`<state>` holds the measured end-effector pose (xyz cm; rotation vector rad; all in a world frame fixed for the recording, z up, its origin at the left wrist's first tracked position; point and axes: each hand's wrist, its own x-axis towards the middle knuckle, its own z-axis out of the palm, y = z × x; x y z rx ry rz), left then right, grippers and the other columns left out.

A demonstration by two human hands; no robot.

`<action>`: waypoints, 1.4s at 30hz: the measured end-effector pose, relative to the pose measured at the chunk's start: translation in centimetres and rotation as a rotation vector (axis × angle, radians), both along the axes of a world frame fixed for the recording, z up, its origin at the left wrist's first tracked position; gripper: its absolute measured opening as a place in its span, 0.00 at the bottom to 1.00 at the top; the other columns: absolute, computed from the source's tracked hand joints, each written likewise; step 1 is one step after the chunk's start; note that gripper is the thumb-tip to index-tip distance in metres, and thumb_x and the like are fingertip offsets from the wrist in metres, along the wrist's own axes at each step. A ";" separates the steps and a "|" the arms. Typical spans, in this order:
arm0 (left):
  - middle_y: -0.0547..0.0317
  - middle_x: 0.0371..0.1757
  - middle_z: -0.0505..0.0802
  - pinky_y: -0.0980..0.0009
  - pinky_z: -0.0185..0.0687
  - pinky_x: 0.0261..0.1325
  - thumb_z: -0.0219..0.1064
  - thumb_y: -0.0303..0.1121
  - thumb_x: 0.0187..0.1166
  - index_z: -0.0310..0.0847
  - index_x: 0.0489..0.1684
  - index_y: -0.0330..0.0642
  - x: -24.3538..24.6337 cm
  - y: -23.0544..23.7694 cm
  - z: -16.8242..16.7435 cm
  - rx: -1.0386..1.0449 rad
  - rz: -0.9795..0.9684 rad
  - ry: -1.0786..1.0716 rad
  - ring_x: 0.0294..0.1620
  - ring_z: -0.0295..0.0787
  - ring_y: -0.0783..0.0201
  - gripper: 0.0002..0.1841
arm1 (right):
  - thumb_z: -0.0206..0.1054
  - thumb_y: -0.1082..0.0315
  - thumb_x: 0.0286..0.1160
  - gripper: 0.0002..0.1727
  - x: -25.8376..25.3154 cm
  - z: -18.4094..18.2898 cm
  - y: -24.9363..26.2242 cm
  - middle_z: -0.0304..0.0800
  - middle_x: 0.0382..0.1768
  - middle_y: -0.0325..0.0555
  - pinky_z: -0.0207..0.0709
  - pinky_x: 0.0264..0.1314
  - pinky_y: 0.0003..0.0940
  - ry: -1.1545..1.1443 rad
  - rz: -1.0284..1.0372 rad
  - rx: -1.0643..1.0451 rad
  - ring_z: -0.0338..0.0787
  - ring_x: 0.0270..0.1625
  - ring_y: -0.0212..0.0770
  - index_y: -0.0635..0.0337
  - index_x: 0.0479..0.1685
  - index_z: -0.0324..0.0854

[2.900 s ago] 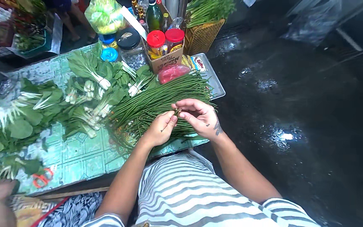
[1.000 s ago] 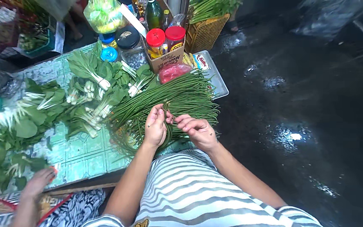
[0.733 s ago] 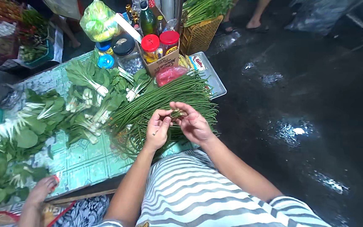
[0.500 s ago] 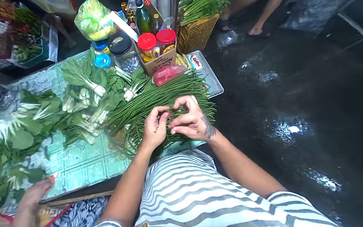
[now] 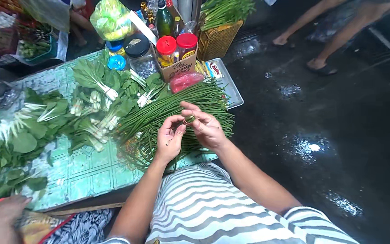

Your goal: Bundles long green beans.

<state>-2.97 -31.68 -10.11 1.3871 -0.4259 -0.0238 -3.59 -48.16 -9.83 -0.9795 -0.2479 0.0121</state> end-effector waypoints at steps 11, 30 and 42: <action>0.56 0.55 0.92 0.68 0.90 0.59 0.65 0.27 0.83 0.83 0.59 0.35 -0.1 0.6 1.5 0.404 0.096 -0.291 0.55 0.91 0.68 0.11 | 0.68 0.75 0.70 0.12 0.5 2.2 -2.0 0.84 0.57 0.47 0.85 0.54 0.33 -0.109 -0.055 -0.265 0.86 0.55 0.39 0.59 0.52 0.83; 0.53 0.40 0.90 0.74 0.83 0.33 0.60 0.28 0.87 0.83 0.56 0.38 0.9 -0.2 2.4 -0.076 -0.158 0.217 0.31 0.85 0.67 0.09 | 0.75 0.81 0.65 0.08 0.2 5.2 -1.8 0.89 0.42 0.45 0.89 0.37 0.27 -0.199 -0.303 -0.561 0.89 0.38 0.35 0.65 0.42 0.91; 0.66 0.29 0.78 0.69 0.80 0.29 0.30 0.47 0.95 0.72 0.52 0.50 4.7 8.9 13.4 -0.554 -0.006 0.022 0.24 0.75 0.66 0.23 | 0.75 0.65 0.72 0.14 -1.6 -3.2 3.0 0.93 0.42 0.42 0.89 0.52 0.35 -0.032 0.451 -0.484 0.91 0.44 0.34 0.63 0.52 0.85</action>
